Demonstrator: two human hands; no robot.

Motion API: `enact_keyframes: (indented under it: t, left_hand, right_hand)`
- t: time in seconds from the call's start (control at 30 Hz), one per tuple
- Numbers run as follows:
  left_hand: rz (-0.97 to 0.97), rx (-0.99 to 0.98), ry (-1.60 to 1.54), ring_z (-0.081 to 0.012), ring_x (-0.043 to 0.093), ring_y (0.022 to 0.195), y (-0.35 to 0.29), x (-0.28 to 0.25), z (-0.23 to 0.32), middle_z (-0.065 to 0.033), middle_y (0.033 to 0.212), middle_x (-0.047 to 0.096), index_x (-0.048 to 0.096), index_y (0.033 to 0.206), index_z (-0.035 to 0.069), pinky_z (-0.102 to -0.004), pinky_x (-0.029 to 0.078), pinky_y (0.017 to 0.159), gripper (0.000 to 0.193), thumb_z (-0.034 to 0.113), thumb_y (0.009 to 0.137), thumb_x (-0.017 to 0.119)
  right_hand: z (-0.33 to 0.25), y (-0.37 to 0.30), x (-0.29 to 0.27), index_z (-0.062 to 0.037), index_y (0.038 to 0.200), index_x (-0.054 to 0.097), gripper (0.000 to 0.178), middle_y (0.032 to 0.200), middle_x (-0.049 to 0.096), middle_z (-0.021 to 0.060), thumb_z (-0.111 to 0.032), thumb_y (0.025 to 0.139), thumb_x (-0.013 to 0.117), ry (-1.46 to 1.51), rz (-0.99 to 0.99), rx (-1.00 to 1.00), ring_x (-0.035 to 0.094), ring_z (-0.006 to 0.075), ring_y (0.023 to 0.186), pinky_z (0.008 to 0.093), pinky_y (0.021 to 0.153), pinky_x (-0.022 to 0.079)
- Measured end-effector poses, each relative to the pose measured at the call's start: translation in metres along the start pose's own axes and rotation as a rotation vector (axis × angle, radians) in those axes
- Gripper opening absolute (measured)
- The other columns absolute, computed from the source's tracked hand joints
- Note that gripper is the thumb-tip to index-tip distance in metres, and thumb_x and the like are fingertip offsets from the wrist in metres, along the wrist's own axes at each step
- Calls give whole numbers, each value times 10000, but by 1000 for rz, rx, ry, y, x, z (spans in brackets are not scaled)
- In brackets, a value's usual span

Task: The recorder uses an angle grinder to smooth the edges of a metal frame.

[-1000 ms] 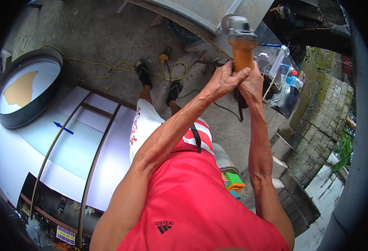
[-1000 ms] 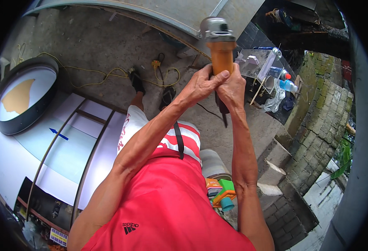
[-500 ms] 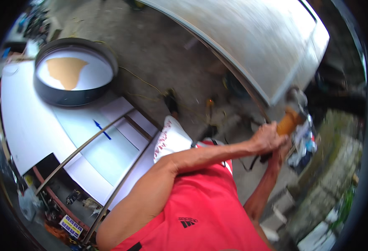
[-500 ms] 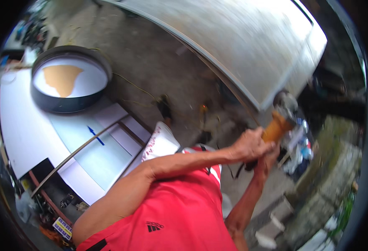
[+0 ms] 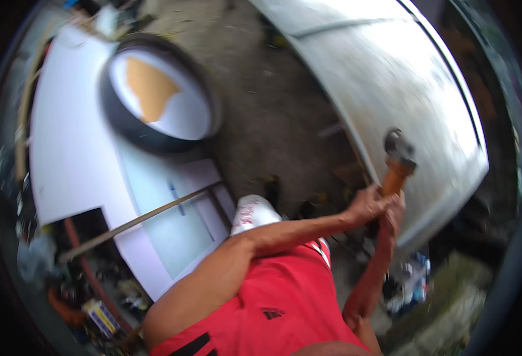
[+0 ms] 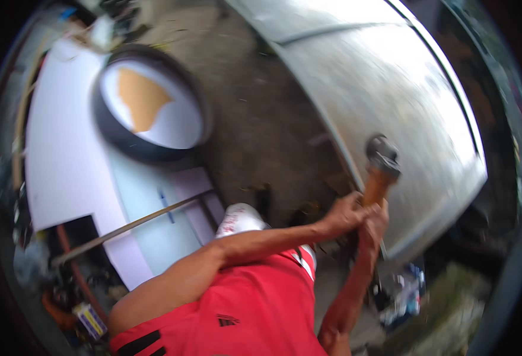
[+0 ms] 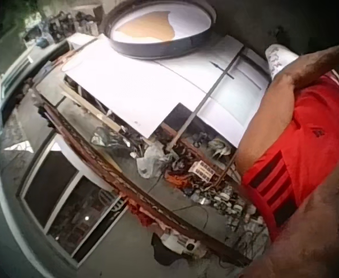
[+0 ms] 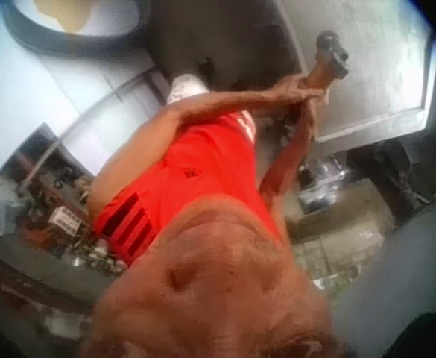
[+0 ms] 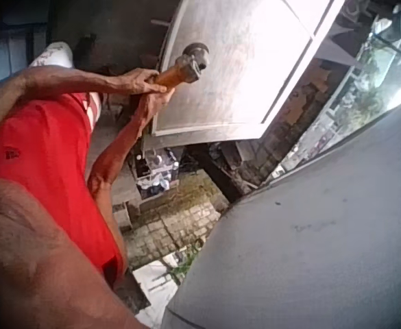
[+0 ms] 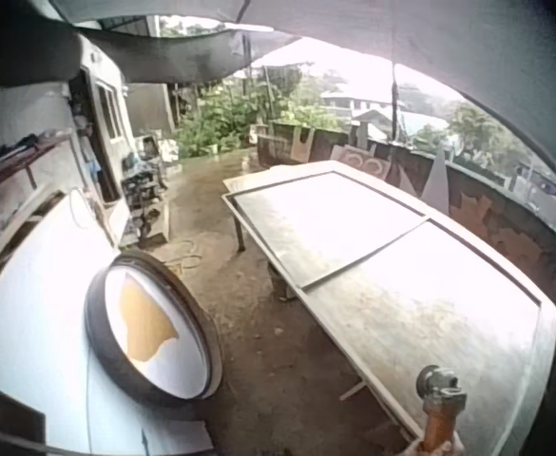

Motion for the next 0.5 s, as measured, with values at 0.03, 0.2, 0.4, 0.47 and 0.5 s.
enact_keyframes:
  t: [0.03, 0.2, 0.4, 0.47, 0.5]
  left_hand:
    - [24, 57, 44, -219, 661, 989, 10, -13, 14, -177, 1038, 690, 575, 1214, -63, -349, 529, 848, 652, 501, 904, 678]
    - [158, 170, -22, -255, 606, 1136, 43, -95, 62, -201, 1146, 654, 542, 1289, -73, -369, 449, 1000, 712, 527, 919, 649]
    - [327, 240, -46, -183, 646, 989, 80, -190, 84, -166, 1073, 681, 595, 1179, -117, -316, 520, 855, 707, 532, 908, 667]
    - [401, 166, -12, -175, 642, 948, 97, -226, 83, -154, 1032, 673, 578, 1180, -114, -300, 526, 803, 738, 559, 893, 670]
    - [385, 133, -5, -165, 631, 920, 108, -241, 85, -140, 993, 661, 573, 1167, -111, -286, 519, 784, 730, 561, 898, 661]
  right_hand:
    - [-11, 16, 14, -31, 1150, 552, 353, 953, 627, 62, -194, 877, 707, -92, -69, -56, 628, 189, 838, 348, 727, 518]
    - [-57, 90, 118, -30, 1227, 544, 430, 1032, 638, 78, -325, 928, 638, 206, -333, -144, 647, 191, 906, 341, 789, 533]
    - [-106, 142, 199, -48, 1130, 588, 354, 906, 660, 81, -315, 903, 636, 38, -325, -175, 629, 184, 833, 352, 732, 517]
    - [-119, 158, 227, -44, 1124, 585, 315, 911, 661, 85, -276, 916, 637, -8, -338, -120, 619, 173, 824, 354, 718, 511]
    - [-129, 165, 239, -34, 1113, 581, 301, 907, 667, 92, -255, 916, 638, -1, -347, -122, 625, 172, 817, 351, 707, 512]
Point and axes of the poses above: each hand's wrist, its own y-axis towards the middle knuckle, its own x-axis out of the palm, z = x × y, the point moved 10 cm from there along y, towards the middle knuckle
